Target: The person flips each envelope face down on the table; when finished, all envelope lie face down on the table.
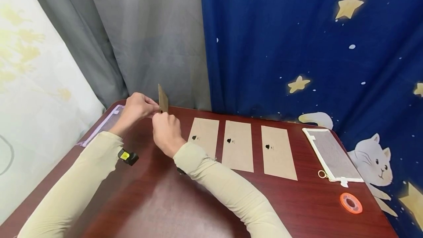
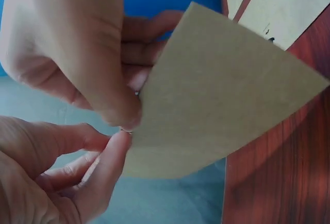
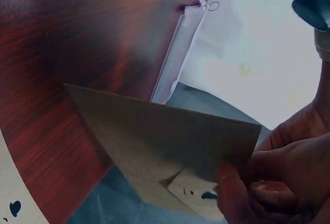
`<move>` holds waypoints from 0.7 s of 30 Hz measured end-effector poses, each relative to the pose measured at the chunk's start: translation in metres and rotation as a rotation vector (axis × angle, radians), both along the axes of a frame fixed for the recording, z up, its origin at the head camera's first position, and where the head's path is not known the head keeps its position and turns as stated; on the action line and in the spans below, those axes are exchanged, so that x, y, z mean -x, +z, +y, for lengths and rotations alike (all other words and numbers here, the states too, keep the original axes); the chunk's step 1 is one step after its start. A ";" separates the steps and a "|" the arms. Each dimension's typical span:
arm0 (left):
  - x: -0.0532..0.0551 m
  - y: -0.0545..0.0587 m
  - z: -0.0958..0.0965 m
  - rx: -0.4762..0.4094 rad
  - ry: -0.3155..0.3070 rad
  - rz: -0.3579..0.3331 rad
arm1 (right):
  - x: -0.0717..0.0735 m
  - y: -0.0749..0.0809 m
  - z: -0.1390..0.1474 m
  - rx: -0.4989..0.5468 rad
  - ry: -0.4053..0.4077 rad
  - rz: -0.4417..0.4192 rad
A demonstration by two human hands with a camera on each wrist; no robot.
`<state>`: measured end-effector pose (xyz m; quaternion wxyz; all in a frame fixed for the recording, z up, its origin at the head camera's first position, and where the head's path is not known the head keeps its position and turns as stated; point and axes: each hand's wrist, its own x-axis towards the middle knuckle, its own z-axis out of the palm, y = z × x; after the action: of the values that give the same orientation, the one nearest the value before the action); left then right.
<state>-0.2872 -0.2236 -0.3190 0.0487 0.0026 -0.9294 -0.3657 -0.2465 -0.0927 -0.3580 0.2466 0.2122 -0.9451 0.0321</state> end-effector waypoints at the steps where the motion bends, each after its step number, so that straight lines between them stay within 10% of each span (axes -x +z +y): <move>1: 0.001 0.000 0.001 -0.015 -0.010 0.001 | 0.001 -0.001 0.000 -0.008 -0.010 0.011; 6: 0.010 -0.015 -0.006 -0.344 -0.064 -0.116 | 0.005 0.000 0.003 -0.013 -0.048 0.031; 10: 0.022 -0.049 -0.019 -0.667 -0.109 -0.434 | 0.008 0.005 0.008 0.010 -0.049 0.013; 14: 0.025 -0.080 -0.024 -0.801 -0.175 -0.696 | 0.009 0.008 0.011 0.028 -0.028 -0.027; 21: 0.023 -0.093 -0.016 -0.881 -0.221 -0.714 | 0.009 0.007 0.015 0.065 0.004 -0.075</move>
<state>-0.3097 -0.2397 -0.4118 -0.3121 0.0490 -0.6430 -0.6977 -0.2559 -0.0774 -0.3511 0.2178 0.2047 -0.9516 0.0714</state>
